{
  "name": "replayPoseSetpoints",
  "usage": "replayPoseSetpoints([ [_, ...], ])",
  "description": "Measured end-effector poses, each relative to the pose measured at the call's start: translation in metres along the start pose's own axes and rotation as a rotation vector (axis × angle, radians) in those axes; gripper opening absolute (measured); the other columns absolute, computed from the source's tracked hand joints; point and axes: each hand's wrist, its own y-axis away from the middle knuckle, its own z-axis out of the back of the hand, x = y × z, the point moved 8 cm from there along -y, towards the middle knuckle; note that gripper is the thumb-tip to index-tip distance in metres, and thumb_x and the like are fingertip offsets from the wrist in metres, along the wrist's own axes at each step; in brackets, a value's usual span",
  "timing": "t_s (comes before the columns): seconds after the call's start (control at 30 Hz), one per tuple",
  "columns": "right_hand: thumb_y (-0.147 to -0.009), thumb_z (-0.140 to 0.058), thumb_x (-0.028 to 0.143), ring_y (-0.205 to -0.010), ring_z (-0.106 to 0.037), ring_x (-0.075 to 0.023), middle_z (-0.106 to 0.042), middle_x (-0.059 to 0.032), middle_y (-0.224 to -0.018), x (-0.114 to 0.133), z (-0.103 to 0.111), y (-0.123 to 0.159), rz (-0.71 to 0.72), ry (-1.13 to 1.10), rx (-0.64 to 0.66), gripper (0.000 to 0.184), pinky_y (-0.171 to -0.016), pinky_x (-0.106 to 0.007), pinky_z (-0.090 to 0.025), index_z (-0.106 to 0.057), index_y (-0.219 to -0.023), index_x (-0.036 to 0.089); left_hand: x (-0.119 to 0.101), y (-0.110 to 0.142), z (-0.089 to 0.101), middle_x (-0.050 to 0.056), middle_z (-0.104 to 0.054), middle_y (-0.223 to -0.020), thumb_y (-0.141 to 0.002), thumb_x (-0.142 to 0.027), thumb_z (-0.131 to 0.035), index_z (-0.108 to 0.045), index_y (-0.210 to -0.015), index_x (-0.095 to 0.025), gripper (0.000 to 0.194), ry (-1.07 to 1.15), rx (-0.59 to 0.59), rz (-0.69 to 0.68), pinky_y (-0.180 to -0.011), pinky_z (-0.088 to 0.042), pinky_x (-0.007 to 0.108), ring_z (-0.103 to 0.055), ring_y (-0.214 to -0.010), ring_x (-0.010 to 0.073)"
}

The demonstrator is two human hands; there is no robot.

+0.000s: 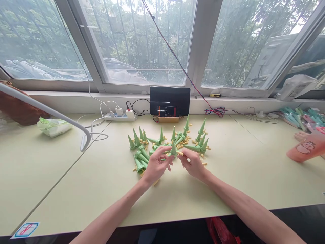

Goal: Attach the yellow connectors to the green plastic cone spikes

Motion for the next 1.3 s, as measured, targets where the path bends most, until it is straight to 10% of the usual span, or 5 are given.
replayPoseSetpoints([
  [0.43, -0.107, -0.038, 0.026, -0.056, -0.043, -0.0132, -0.048, 0.0002, -0.067, 0.021, -0.006, 0.001, 0.217, -0.005, 0.112, 0.032, -0.054, -0.026, -0.036, -0.056, -0.081, 0.019, 0.0, 0.001, 0.009, 0.0, -0.05, -0.042, -0.095, -0.061, -0.05, -0.057, -0.049, -0.014, 0.066, -0.128, -0.061, 0.087, -0.041, -0.036, 0.022, -0.046, -0.035, 0.0078],
  [1.3, -0.105, -0.043, 0.039, -0.048, -0.046, -0.0127, -0.05, 0.0031, -0.053, 0.003, 0.001, -0.001, 0.007, -0.025, 0.023, 0.039, -0.051, -0.026, -0.038, -0.053, -0.072, 0.021, -0.005, 0.002, -0.007, 0.001, -0.048, -0.078, -0.089, -0.046, -0.066, -0.068, -0.073, -0.014, 0.036, -0.108, 0.148, 0.025, -0.042, -0.052, 0.02, -0.055, -0.061, 0.0112],
])
